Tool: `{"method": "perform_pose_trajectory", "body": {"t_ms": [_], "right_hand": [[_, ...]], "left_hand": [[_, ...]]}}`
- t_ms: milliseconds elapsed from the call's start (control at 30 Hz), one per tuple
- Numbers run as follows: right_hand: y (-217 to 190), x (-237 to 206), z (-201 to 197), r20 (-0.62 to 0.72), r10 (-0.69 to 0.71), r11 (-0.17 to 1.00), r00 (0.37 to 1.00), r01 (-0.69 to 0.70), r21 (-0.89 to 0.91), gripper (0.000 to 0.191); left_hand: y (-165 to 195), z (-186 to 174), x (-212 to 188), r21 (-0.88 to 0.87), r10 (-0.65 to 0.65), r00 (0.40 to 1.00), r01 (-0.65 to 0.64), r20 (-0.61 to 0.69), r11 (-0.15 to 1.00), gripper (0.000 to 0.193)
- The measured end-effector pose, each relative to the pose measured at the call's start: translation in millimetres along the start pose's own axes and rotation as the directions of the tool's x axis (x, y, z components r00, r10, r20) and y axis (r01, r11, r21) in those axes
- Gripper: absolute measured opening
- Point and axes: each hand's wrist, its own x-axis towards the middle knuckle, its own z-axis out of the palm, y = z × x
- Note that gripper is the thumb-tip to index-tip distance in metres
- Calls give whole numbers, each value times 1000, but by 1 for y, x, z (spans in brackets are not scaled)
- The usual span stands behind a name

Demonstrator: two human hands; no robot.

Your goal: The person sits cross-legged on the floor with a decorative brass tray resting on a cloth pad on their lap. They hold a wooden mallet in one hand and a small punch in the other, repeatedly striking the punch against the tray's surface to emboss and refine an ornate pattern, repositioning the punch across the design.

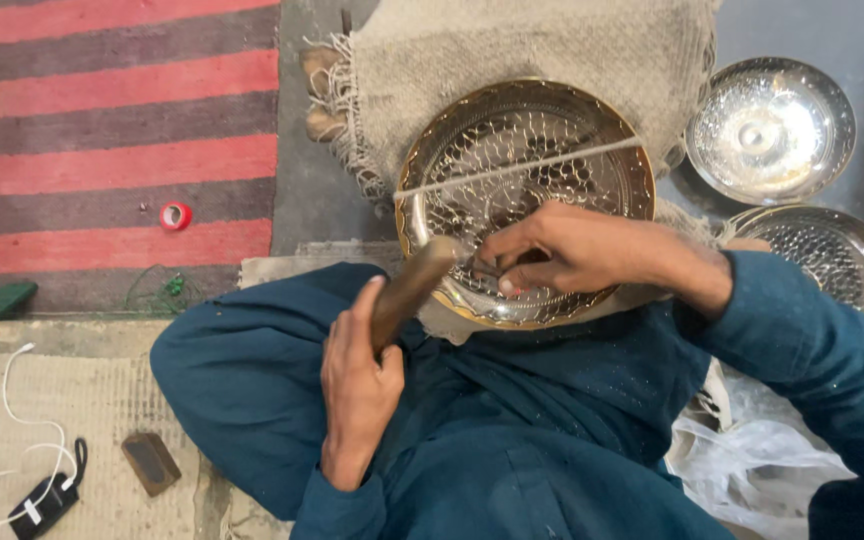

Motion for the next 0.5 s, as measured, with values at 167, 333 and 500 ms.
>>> {"method": "perform_pose_trajectory", "body": {"t_ms": [167, 333, 500], "right_hand": [[0, -2, 0, -39, -94, 995, 995, 95, 28, 35], [0, -2, -1, -38, -136, 990, 990, 137, 22, 35], [-2, -2, -2, 41, 45, 995, 998, -41, -88, 27]], "left_hand": [[2, -2, 1, 168, 48, 998, -56, 51, 984, 78], [5, -3, 3, -69, -87, 994, 91, 69, 993, 77], [5, -5, 4, -226, -19, 999, 25, 31, 974, 75]]}}
